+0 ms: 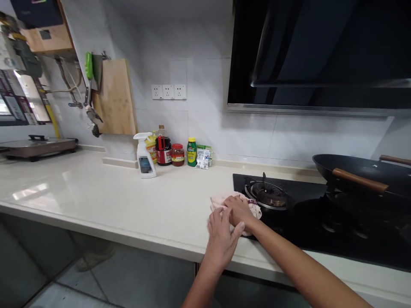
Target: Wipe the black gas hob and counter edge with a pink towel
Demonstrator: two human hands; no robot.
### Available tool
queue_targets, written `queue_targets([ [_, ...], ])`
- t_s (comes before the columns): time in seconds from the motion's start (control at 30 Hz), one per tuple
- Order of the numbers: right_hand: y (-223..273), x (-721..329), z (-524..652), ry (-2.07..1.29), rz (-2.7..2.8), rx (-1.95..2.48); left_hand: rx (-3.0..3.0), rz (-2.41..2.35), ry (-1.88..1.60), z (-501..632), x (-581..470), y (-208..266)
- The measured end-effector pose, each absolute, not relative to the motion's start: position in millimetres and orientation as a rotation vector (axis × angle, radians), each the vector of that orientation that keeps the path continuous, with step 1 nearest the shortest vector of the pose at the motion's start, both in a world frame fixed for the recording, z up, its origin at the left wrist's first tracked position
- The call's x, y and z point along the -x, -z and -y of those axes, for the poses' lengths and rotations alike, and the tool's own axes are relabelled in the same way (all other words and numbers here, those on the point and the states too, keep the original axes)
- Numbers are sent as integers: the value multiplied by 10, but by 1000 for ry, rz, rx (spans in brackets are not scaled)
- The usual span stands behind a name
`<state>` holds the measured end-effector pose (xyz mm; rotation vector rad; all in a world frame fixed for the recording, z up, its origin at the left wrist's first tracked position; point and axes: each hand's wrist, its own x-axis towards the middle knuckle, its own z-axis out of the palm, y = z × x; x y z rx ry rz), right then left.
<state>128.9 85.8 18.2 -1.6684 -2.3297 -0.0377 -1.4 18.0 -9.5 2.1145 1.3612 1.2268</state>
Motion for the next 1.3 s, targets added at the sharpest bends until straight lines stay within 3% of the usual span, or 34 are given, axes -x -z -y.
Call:
queue_targets([
  [0.23, -82, -1425, -788, 40, 2406, 1518, -2107, -1333, -1233, -167, 36, 95],
  [0.77, -236, -1768, -1605, 265, 2179, 1935, -2185, -1316, -1179, -120, 54, 80],
  [1.3, -445, -1954, -837, 76, 2327, 1727, -2245, -1304, -1140, -103, 53, 34],
])
